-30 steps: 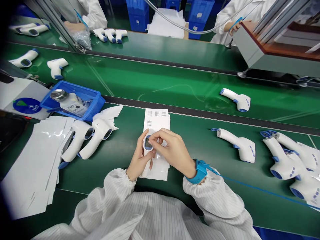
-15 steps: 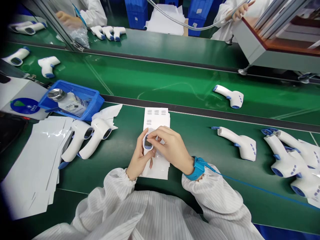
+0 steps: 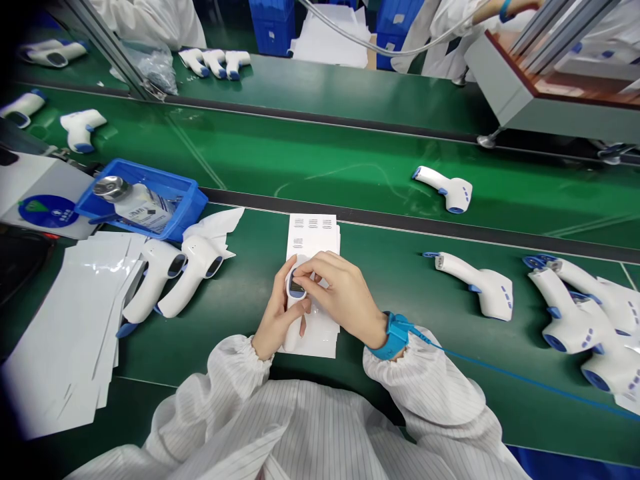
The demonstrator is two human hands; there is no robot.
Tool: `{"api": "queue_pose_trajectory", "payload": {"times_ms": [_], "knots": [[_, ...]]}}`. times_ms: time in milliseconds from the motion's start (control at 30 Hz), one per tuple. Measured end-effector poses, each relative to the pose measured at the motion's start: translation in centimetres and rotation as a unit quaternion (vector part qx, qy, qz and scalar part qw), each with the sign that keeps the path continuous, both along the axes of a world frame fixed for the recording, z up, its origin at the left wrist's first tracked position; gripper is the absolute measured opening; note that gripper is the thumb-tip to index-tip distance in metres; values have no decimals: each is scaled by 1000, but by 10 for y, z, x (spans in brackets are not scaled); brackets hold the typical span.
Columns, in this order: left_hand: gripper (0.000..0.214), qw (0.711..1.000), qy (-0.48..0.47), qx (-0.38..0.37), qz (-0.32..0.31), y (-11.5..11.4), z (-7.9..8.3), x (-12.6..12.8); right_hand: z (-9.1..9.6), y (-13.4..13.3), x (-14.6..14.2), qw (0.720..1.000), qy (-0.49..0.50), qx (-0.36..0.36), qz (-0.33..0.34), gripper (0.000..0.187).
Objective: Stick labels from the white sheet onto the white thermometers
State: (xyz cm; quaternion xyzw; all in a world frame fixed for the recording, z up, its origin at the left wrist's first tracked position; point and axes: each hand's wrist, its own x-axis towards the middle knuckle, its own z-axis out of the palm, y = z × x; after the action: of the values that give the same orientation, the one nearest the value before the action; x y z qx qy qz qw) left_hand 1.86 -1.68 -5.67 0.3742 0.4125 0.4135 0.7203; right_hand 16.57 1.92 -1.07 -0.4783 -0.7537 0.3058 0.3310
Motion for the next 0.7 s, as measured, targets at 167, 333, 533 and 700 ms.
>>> {"api": "queue_pose_trajectory", "payload": {"times_ms": [167,333,533,700], "knots": [[62,999,-28,-22,-12,0,1,-3,1,0,0,1000,-1,2,3,7],[59,999,-1,-36,-2,0,0,-1,2,-1,-1,1000,-6,18,-25,8],[60,999,5,-37,-1,0,1,1,0,1,-1,997,35,-50,-50,8],[59,999,4,-38,3,-1,-4,2,1,3,0,991,67,-106,-39,9]]}}
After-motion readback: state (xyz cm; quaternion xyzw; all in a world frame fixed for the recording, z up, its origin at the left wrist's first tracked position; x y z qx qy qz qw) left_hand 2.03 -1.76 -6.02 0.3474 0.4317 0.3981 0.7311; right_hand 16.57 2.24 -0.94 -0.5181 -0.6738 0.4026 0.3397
